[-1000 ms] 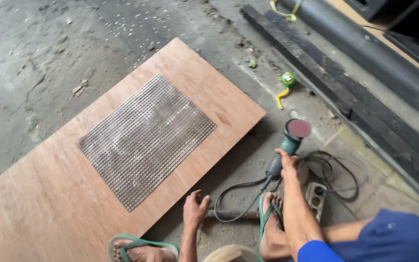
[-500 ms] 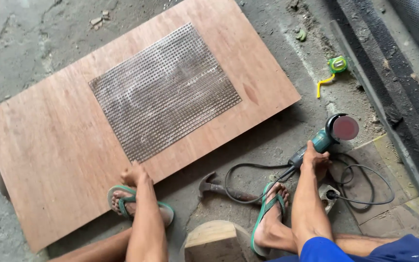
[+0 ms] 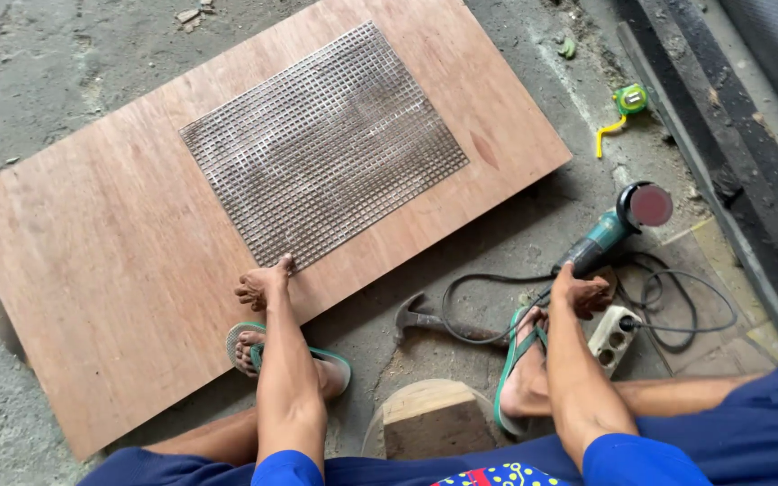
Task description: Cut a piece of perforated metal mesh using a handheld angle grinder on a plywood surface
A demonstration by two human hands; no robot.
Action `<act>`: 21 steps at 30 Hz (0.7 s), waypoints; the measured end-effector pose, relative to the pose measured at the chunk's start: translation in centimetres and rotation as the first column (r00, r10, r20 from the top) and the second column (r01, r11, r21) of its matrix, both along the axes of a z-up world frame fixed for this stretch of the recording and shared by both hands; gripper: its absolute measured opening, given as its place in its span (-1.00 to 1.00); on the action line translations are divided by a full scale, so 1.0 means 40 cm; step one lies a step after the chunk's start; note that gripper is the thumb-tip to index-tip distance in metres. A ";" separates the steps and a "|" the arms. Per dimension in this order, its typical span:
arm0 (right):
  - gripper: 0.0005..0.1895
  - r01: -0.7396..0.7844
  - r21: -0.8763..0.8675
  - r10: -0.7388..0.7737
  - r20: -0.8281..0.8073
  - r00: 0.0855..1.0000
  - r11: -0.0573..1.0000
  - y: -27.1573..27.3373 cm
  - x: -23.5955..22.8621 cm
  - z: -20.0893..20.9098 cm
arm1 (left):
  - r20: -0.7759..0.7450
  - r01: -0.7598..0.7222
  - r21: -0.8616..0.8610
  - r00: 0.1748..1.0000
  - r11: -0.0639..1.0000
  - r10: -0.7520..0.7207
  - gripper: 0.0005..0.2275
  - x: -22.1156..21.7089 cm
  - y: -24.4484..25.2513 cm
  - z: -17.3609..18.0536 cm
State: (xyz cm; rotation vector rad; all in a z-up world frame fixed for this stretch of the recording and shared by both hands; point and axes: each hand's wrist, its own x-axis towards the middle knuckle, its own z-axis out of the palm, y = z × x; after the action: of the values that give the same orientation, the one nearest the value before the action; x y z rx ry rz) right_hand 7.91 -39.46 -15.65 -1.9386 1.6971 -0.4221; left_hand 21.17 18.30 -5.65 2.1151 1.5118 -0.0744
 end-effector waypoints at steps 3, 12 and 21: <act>-0.66 -0.096 -0.539 0.226 0.180 0.957 0.837 0.137 0.019 0.191 | 0.044 -0.008 -0.033 0.999 0.999 0.010 0.08 -0.010 -0.007 0.008; -0.74 -0.621 -0.292 0.686 0.263 0.679 0.727 0.221 0.499 0.214 | 0.135 -0.068 -0.079 0.988 0.995 0.078 0.08 0.022 -0.018 0.035; -0.59 -0.870 0.232 0.887 0.052 0.459 0.436 0.206 0.902 -0.008 | 0.067 -0.093 -0.041 0.993 0.995 0.095 -0.22 0.033 0.026 -0.011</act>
State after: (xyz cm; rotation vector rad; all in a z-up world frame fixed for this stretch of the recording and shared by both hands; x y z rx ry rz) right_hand 43.98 -31.21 -15.97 -2.3417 0.4823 0.2647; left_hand 22.49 19.32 -6.09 1.9937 1.5548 0.0043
